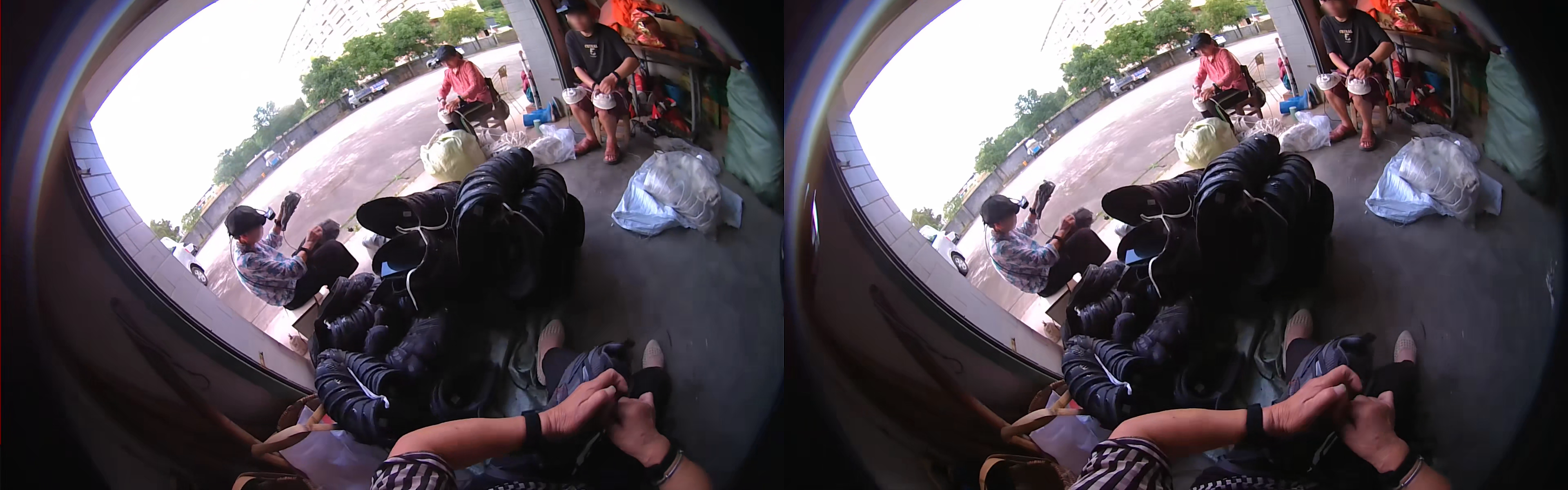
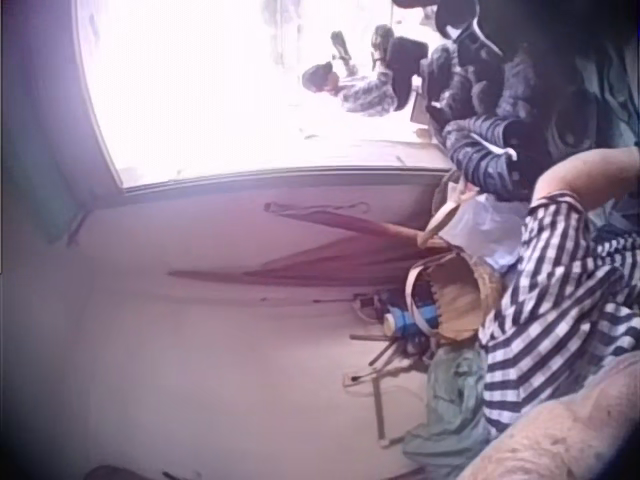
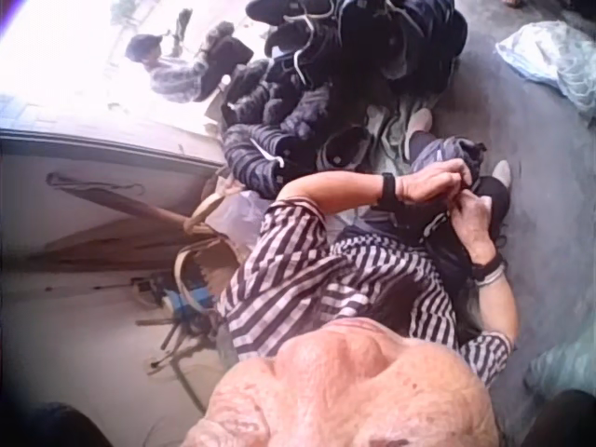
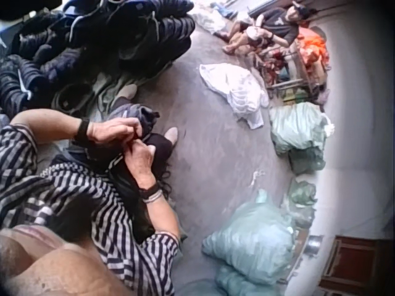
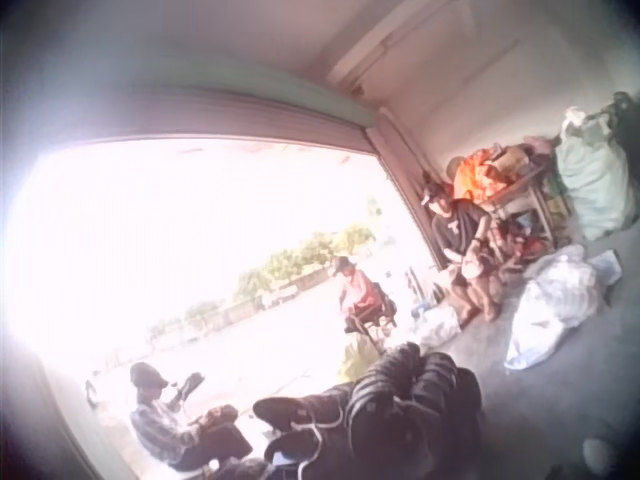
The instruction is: Threading and inserting laces into athletic shoes.
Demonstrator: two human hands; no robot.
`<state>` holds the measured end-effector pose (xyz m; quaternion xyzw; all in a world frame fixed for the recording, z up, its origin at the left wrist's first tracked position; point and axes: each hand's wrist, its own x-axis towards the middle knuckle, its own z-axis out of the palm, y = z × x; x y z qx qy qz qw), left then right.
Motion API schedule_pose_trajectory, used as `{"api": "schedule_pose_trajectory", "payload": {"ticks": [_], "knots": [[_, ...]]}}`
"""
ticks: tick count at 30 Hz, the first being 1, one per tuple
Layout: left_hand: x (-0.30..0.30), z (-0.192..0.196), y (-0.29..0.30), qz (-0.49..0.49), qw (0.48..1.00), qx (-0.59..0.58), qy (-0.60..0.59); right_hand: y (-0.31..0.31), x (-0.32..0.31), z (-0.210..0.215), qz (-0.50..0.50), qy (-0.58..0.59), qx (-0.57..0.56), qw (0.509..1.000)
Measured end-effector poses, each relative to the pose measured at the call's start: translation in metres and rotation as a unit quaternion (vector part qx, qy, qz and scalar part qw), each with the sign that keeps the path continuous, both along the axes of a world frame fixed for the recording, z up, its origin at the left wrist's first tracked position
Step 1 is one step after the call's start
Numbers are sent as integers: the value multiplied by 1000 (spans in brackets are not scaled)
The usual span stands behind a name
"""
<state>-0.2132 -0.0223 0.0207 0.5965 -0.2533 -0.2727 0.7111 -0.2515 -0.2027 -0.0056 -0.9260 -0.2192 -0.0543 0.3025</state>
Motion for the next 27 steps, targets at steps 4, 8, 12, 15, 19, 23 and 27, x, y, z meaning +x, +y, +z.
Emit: {"api": "schedule_pose_trajectory", "payload": {"ticks": [4, 8, 12, 15, 19, 23, 27], "knots": [[12, -20, 0, 22, 998, -44, 33, -3, 0, 1, -22, -12, 95, 995], [19, -15, -2, 17, 999, -2, 30, -19, 5, 14, -71, 96, 216, 969], [14, -18, -1, -1, 1000, 28, -13, -70, 23, 25, -245, 90, 451, 854], [12, -4, -1, -36, 999, 33, 20, -243, 31, 0, -328, 23, 597, 732], [9, -19, -11, -4, 997, 13, -70, -428, -2, -50, -410, -55, 747, 520], [7, 9, -2, 23, 989, 58, -133, -268, 2, -35, -263, 161, 747, 589], [-9, -4, 22, 154, 983, 91, -45, -98, 16, 47, -168, 295, 527, 779]]}}
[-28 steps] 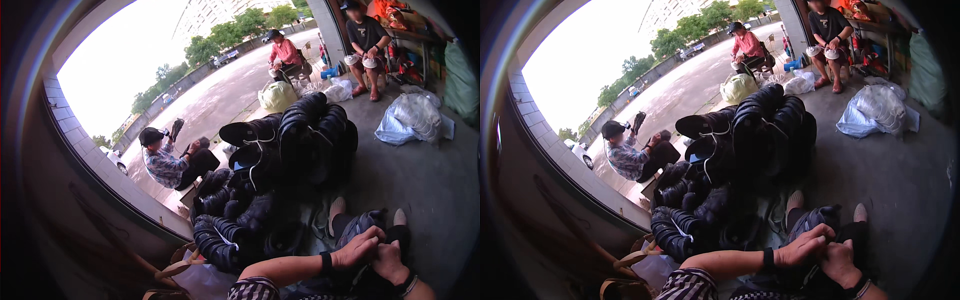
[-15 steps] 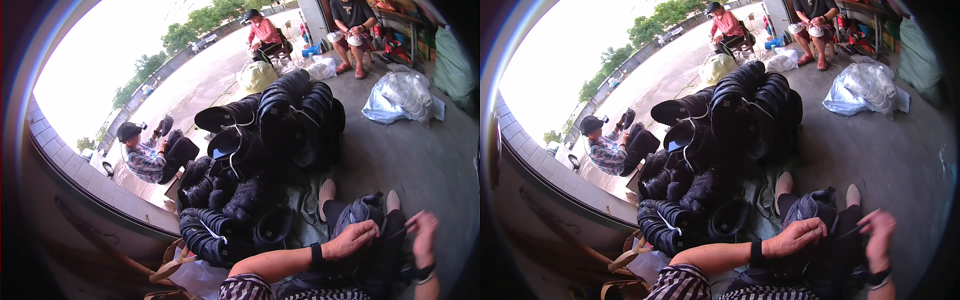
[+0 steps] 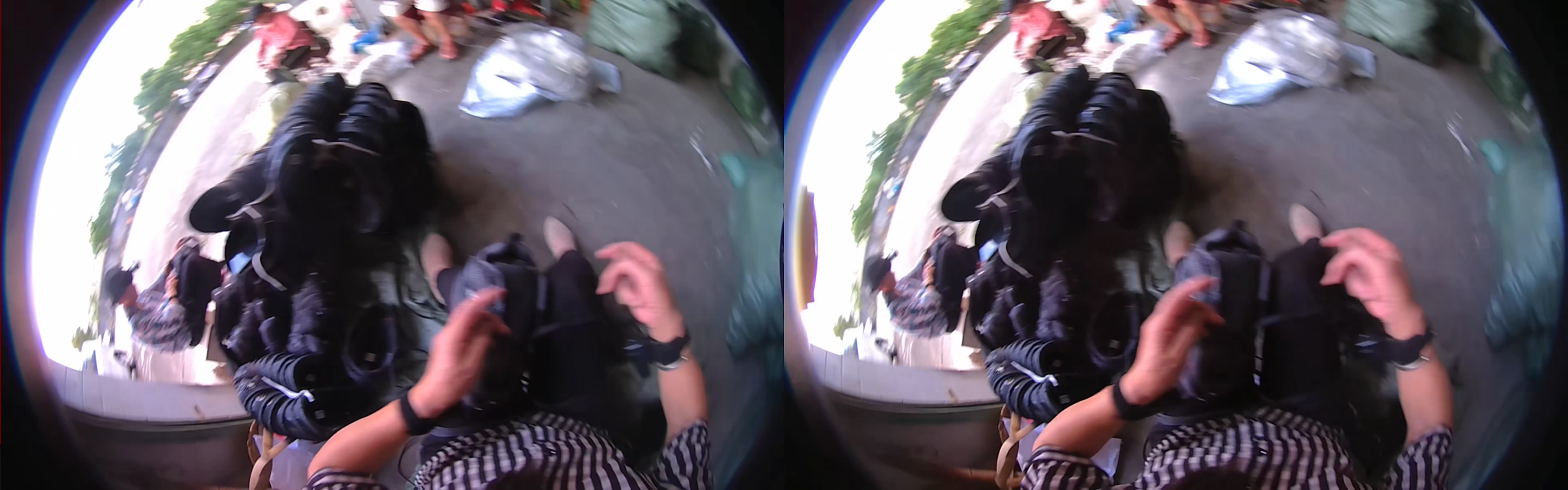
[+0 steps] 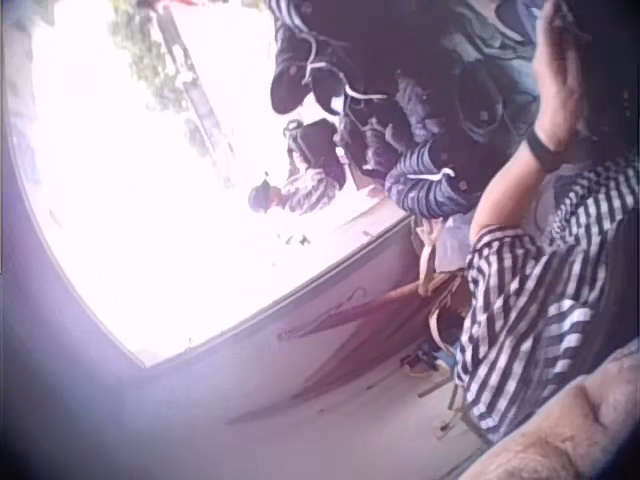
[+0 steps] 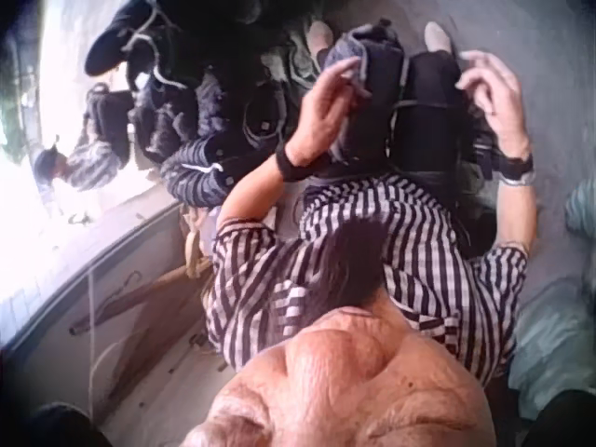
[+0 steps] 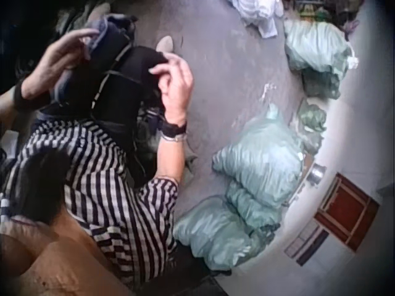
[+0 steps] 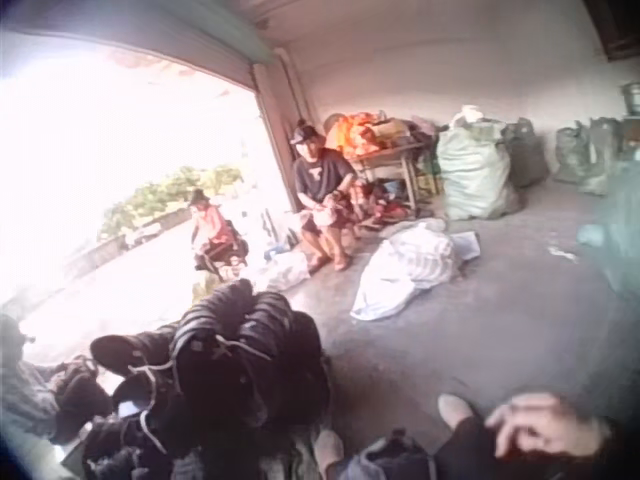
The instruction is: Threading and inserting laces into athletic shoes.
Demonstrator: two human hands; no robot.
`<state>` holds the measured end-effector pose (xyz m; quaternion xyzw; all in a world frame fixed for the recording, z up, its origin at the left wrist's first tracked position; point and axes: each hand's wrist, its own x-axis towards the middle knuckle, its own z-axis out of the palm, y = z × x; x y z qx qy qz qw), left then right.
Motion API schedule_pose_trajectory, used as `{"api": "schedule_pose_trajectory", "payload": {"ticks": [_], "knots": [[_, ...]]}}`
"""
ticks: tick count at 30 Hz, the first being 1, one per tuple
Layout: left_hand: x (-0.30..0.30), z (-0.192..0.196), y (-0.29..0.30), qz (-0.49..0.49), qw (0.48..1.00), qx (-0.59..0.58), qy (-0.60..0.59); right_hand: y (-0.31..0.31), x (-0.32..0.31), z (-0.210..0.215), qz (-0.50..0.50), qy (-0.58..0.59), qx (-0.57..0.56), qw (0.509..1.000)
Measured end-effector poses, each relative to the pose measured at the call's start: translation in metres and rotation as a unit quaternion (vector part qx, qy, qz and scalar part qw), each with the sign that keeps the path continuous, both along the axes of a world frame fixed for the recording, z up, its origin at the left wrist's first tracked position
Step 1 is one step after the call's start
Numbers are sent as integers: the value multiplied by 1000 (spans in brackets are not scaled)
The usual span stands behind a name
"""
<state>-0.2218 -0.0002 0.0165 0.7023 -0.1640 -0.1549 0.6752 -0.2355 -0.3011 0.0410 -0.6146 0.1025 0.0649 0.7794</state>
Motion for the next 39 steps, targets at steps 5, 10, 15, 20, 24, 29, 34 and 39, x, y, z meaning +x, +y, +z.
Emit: {"api": "schedule_pose_trajectory", "payload": {"ticks": [5, 10, 15, 20, 24, 29, 34, 39], "knots": [[-24, -5, 16, 107, 988, -38, 106, 74, -18, -14, 221, -214, -294, 905], [-36, -10, 27, 89, 980, -38, 172, 85, -59, -32, 454, -232, -460, 727], [-36, -9, 25, 60, 982, 64, 168, 60, -33, 2, 425, -151, -266, 852], [-27, -12, 20, 3, 976, 150, 156, 82, -13, -5, 245, 66, -84, 964], [-26, -15, 14, -8, 984, 158, 79, 96, 2, 1, 154, 44, -80, 984], [-21, -25, 13, -4, 980, 198, 32, 101, 3, -17, 233, 127, 37, 964], [-28, -33, 13, 39, 976, 212, 4, 101, -13, -18, 276, 144, -28, 950], [-28, -30, 12, 61, 983, 169, 23, 97, 1, -23, 296, 192, 4, 936]]}}
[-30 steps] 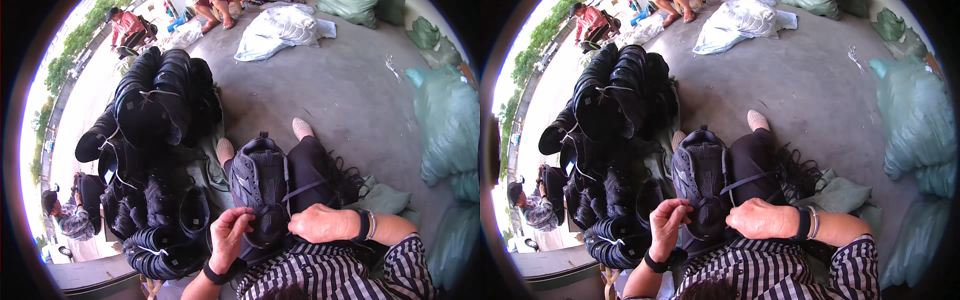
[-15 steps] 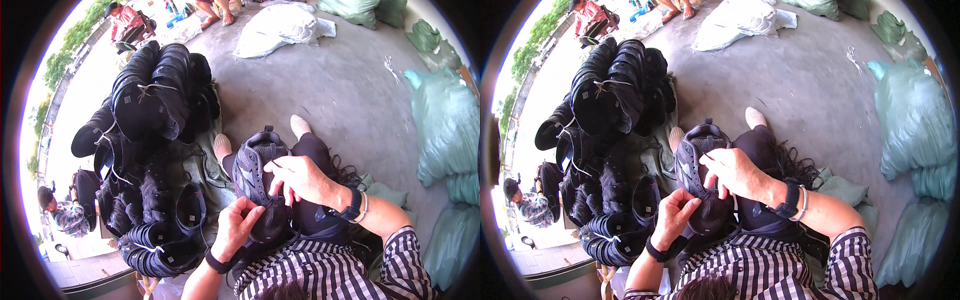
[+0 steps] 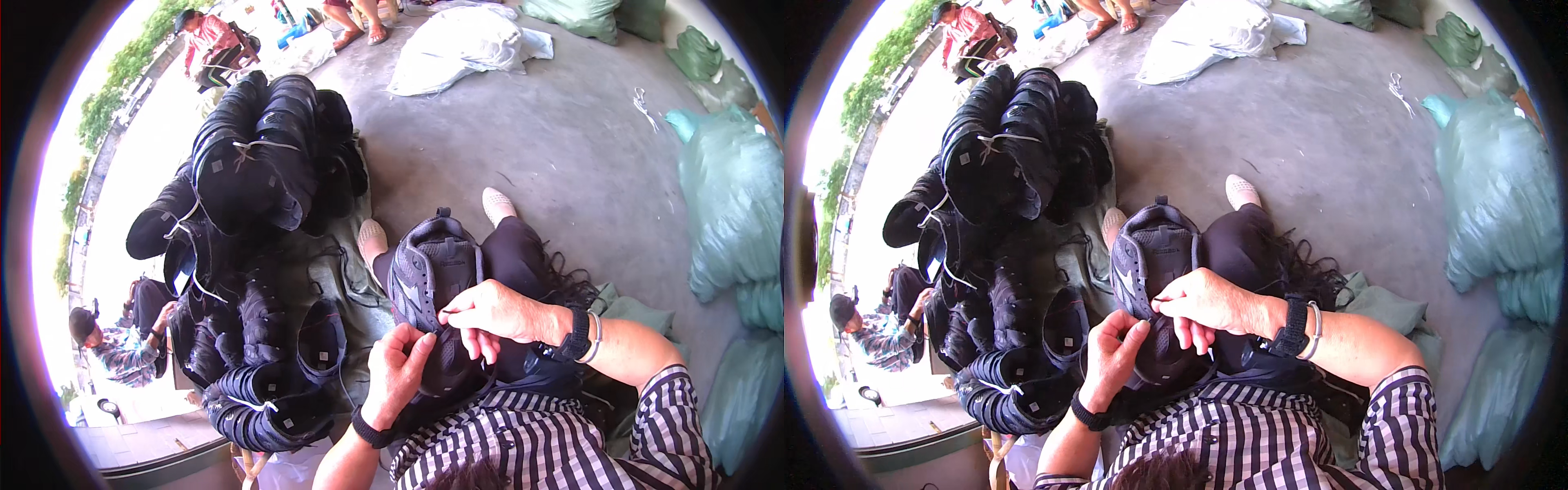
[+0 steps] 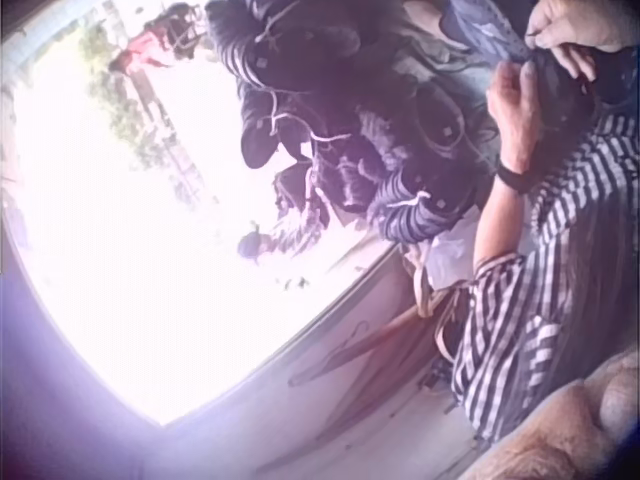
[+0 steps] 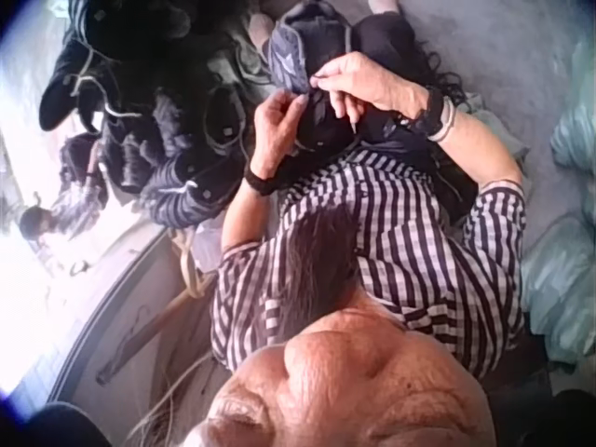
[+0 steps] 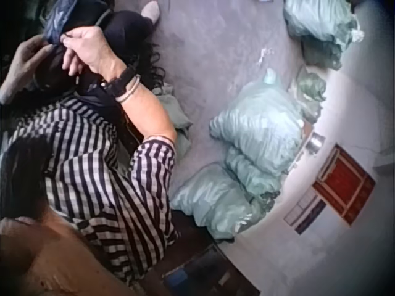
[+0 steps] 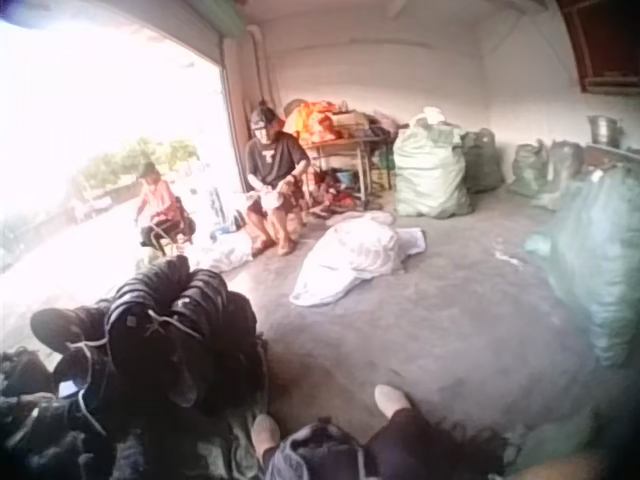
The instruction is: Threading and inserting laces into athletic shoes.
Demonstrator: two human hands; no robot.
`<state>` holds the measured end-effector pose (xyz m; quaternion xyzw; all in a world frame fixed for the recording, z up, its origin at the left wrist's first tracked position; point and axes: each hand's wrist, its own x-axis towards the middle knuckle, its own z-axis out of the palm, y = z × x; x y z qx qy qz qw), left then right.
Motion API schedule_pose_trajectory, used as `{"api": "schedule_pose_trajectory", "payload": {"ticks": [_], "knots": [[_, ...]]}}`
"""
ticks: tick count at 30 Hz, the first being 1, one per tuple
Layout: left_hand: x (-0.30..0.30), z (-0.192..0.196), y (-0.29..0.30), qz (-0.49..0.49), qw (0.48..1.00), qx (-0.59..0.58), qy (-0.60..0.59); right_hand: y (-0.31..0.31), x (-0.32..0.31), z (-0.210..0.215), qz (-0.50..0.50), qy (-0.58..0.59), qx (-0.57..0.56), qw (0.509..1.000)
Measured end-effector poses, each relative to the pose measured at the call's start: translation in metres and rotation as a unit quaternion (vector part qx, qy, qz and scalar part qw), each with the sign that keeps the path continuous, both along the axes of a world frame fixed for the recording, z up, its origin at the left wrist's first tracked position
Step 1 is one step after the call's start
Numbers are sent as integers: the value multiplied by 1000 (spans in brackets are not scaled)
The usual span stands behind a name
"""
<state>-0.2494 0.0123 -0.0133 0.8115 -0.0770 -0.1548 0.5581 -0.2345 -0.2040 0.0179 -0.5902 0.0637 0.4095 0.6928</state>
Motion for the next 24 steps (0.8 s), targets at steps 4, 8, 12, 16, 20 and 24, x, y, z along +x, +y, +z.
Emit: {"api": "schedule_pose_trajectory", "payload": {"ticks": [4, 8, 12, 16, 20, 24], "knots": [[-2, 11, -9, 13, 994, 95, -59, -4, -1, -6, 0, -8, 45, 999], [1, 27, -24, -41, 904, 295, -305, -5, -5, -16, 7, -36, 68, 997], [3, 24, -26, -61, 905, 295, -300, -8, -8, -17, 17, -42, 70, 997], [0, 23, -10, -55, 945, 201, -252, -8, -13, -22, -13, -26, 103, 994], [-1, 23, -1, -42, 985, 106, -130, -1, -11, -10, -13, -48, 57, 997], [7, 21, -2, -80, 953, 190, -222, 4, -10, 8, 43, -93, -16, 995]]}}
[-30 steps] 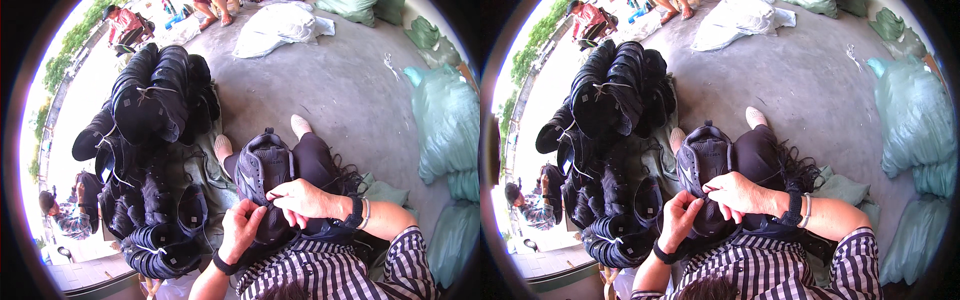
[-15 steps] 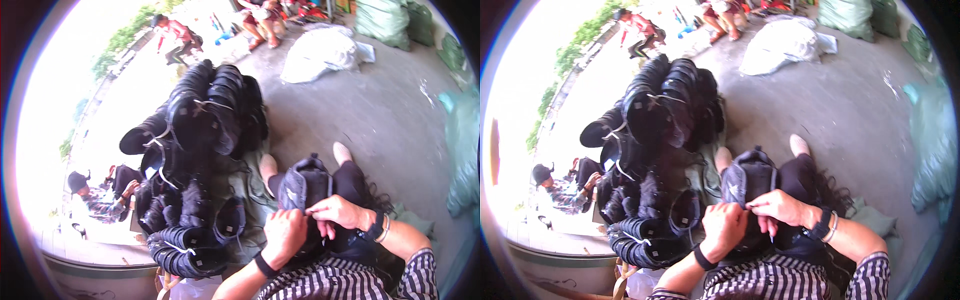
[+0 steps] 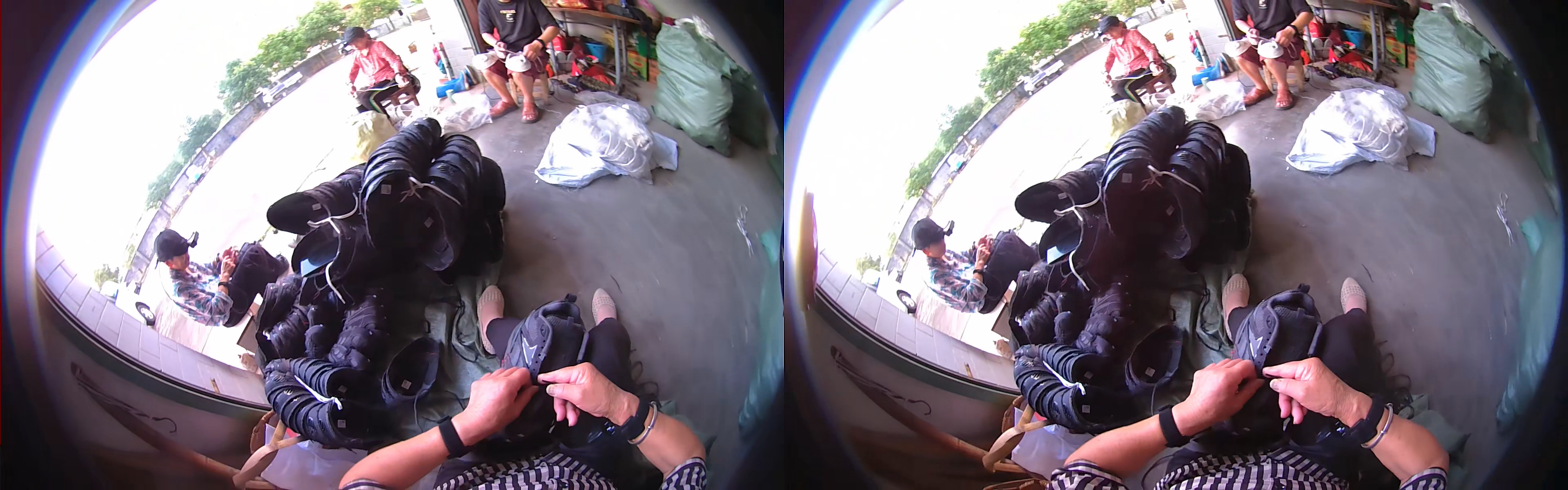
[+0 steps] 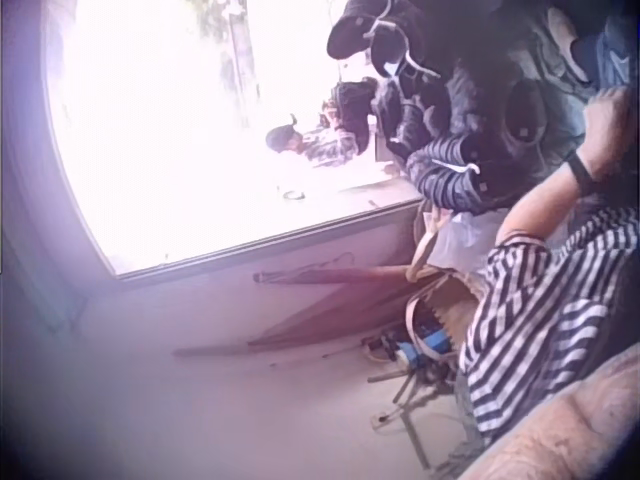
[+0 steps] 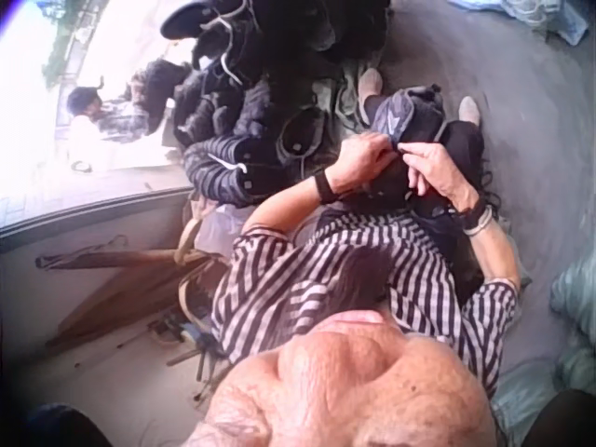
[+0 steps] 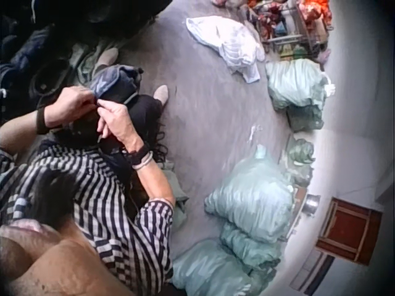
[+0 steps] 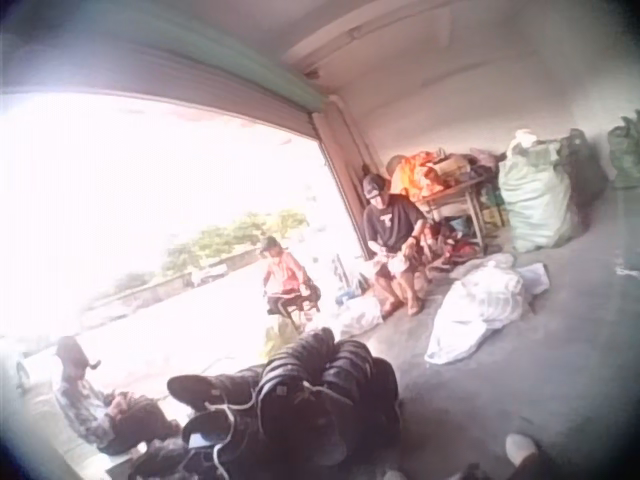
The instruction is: Threading and inserting laces into athletic shoes.
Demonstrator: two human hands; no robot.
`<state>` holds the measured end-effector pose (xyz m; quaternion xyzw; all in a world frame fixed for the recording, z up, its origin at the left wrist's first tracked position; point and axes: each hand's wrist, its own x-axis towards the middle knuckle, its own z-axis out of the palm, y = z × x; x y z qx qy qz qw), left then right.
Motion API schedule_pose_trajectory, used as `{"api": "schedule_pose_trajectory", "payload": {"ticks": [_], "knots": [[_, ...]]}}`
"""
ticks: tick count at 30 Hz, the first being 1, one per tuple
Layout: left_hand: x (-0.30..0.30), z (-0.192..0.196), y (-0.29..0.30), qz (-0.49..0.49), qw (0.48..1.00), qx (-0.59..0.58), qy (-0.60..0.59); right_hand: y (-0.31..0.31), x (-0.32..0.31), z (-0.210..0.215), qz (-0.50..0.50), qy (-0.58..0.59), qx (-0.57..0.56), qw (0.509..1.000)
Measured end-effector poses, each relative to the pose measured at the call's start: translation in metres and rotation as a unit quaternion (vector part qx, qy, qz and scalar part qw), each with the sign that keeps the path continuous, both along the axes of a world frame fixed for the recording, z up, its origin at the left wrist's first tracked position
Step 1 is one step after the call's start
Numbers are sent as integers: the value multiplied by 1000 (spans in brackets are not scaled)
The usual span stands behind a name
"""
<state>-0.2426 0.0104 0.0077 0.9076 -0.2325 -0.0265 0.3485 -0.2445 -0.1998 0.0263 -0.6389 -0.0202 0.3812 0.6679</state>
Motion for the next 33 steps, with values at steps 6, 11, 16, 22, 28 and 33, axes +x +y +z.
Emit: {"api": "schedule_pose_trajectory", "payload": {"ticks": [6, 11, 16, 22, 28, 33], "knots": [[13, 15, 3, -49, 984, 120, -121, 8, 1, 9, 9, -77, -82, 994], [26, 21, -5, -138, 976, 95, -140, 17, -8, 21, 13, -189, -187, 964], [44, 20, -12, -239, 935, 189, -184, 16, -9, 9, 21, -241, -223, 944], [45, 21, -14, -233, 949, 188, -103, 19, -15, -15, -41, -462, -287, 838], [40, 15, 0, -238, 963, 121, -46, 17, -7, -21, -53, -336, -222, 914], [36, 0, 4, -253, 963, 52, -71, 18, 6, 6, 4, -159, -186, 970]]}}
